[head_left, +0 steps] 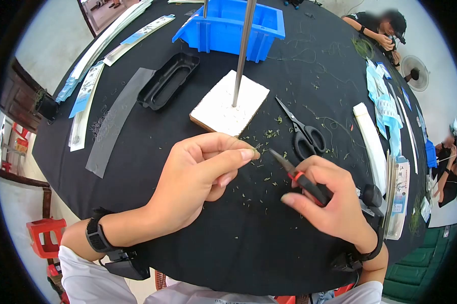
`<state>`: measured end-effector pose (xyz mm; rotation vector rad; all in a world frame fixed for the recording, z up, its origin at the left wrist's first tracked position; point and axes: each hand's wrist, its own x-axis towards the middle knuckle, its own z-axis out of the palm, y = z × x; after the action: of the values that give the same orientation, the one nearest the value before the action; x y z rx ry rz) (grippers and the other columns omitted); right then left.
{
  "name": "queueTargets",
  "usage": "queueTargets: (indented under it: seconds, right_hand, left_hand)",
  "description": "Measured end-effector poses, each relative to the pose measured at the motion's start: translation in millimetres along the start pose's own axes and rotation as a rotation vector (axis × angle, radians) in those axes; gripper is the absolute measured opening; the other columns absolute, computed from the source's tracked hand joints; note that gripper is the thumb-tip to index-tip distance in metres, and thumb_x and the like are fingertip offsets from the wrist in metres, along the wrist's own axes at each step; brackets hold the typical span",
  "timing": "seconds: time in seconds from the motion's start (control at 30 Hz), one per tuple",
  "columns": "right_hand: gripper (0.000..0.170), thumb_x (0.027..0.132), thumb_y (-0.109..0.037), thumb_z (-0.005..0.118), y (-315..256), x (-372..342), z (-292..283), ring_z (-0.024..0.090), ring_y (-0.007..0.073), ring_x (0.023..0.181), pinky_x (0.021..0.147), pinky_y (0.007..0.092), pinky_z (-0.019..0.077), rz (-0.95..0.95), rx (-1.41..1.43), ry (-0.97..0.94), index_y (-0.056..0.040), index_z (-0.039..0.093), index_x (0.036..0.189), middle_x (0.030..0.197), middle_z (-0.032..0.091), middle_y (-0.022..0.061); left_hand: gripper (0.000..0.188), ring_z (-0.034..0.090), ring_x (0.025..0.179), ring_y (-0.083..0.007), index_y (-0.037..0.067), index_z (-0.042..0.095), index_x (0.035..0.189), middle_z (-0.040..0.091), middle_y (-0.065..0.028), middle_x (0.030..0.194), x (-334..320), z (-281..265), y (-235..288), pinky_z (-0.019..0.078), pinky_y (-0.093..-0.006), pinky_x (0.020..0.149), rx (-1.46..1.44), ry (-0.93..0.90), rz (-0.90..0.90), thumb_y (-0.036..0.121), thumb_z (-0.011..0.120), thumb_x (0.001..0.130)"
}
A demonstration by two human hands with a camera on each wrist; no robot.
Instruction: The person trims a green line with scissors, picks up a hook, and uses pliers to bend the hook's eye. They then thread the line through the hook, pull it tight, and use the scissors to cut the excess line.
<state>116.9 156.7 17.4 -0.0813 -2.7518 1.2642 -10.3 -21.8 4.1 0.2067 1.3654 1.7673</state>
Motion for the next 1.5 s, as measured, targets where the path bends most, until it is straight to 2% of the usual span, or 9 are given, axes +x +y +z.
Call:
queueTargets:
  seconds: [0.1, 0.13, 0.23, 0.43, 0.53, 0.83, 1.03, 1.37, 1.5]
  right_hand:
    - [0.014, 0.072, -0.006, 0.07, 8.2, 2.0, 7.0, 0.056, 0.0241, 0.075, 0.063, 0.0306, 0.0427, -0.126, -0.103, 0.191, 0.0014, 0.061, 0.079, 0.084, 0.061, 0.0104]
    - [0.016, 0.072, -0.005, 0.07, 7.1, 2.5, 6.4, 0.057, 0.0257, 0.083, 0.071, 0.0319, 0.0449, -0.177, -0.188, 0.194, 0.0017, 0.063, 0.085, 0.091, 0.062, 0.0113]
    - [0.019, 0.069, -0.005, 0.071, 7.8, 4.1, 13.6, 0.057, 0.0274, 0.085, 0.072, 0.0344, 0.0459, -0.272, -0.308, 0.284, 0.0021, 0.063, 0.085, 0.096, 0.059, 0.0125]
    - [0.022, 0.066, 0.003, 0.068, 4.1, 1.4, 17.6, 0.055, 0.0282, 0.087, 0.07, 0.0334, 0.046, -0.228, -0.408, 0.267, 0.0038, 0.061, 0.087, 0.101, 0.055, 0.0146]
    - [0.023, 0.063, -0.004, 0.073, 6.4, 3.9, 19.8, 0.055, 0.0301, 0.083, 0.068, 0.0358, 0.046, -0.269, -0.434, 0.301, 0.003, 0.062, 0.082, 0.094, 0.054, 0.0146]
    - [0.023, 0.058, -0.004, 0.075, 6.3, 6.4, 19.8, 0.054, 0.0273, 0.075, 0.061, 0.0336, 0.0438, -0.368, -0.491, 0.349, 0.0032, 0.06, 0.074, 0.087, 0.054, 0.0129]
    - [0.021, 0.06, -0.004, 0.075, 7.5, 5.0, 19.0, 0.051, 0.0248, 0.067, 0.054, 0.031, 0.0408, -0.364, -0.461, 0.318, 0.0027, 0.059, 0.072, 0.08, 0.052, 0.0116]
    - [0.02, 0.064, -0.005, 0.074, 7.9, 2.3, 17.8, 0.052, 0.023, 0.057, 0.049, 0.0302, 0.0418, -0.289, -0.346, 0.275, 0.0006, 0.056, 0.072, 0.074, 0.051, 0.0107]
    - [0.019, 0.068, -0.006, 0.072, 8.9, 1.2, 17.4, 0.052, 0.0235, 0.057, 0.049, 0.0301, 0.042, -0.253, -0.326, 0.261, 0.0013, 0.056, 0.073, 0.073, 0.051, 0.0111]
  left_hand:
    - [0.014, 0.032, 0.044, 0.0006, 0.001, 0.062, 0.091, 0.042, 0.006, 0.055, -1.0, 1.6, 0.6, 0.02, -0.0158, 0.037, -0.007, -0.012, -0.022, 0.014, 0.062, 0.085]
    - [0.015, 0.032, 0.044, 0.0006, 0.001, 0.062, 0.092, 0.042, 0.0059, 0.055, -1.0, 1.6, 0.4, 0.0202, -0.0158, 0.037, -0.015, -0.015, -0.034, 0.014, 0.062, 0.085]
    - [0.015, 0.032, 0.044, 0.0006, 0.001, 0.061, 0.092, 0.042, 0.0056, 0.055, -0.9, 0.7, 0.8, 0.0208, -0.0156, 0.037, -0.048, -0.034, -0.081, 0.014, 0.061, 0.085]
    - [0.014, 0.033, 0.045, 0.0006, 0.0, 0.061, 0.093, 0.042, 0.0054, 0.057, -0.4, -1.4, -0.5, 0.0216, -0.0152, 0.037, -0.082, -0.048, -0.097, 0.012, 0.06, 0.086]
    - [0.013, 0.034, 0.046, 0.0005, 0.001, 0.062, 0.093, 0.043, 0.005, 0.058, -0.4, -0.9, -1.1, 0.0218, -0.0153, 0.037, -0.09, -0.041, -0.1, 0.012, 0.06, 0.086]
    - [0.012, 0.035, 0.047, 0.0002, 0.001, 0.063, 0.092, 0.046, 0.004, 0.059, -0.5, 0.0, -3.9, 0.0216, -0.0157, 0.037, -0.07, -0.032, -0.065, 0.011, 0.061, 0.086]
    - [0.012, 0.035, 0.046, -0.0001, 0.0, 0.063, 0.092, 0.046, 0.0043, 0.058, -1.8, 2.4, -2.6, 0.021, -0.0161, 0.038, -0.004, -0.024, -0.023, 0.01, 0.061, 0.085]
    - [0.015, 0.034, 0.045, 0.0004, -0.002, 0.062, 0.094, 0.049, 0.0029, 0.061, -3.7, 4.1, -4.7, 0.0205, -0.0169, 0.038, 0.165, -0.016, 0.129, 0.01, 0.06, 0.087]
    - [0.015, 0.034, 0.044, 0.0003, -0.002, 0.062, 0.093, 0.051, 0.0021, 0.063, -3.8, 2.7, -5.0, 0.0202, -0.017, 0.037, 0.169, -0.005, 0.105, 0.011, 0.06, 0.087]
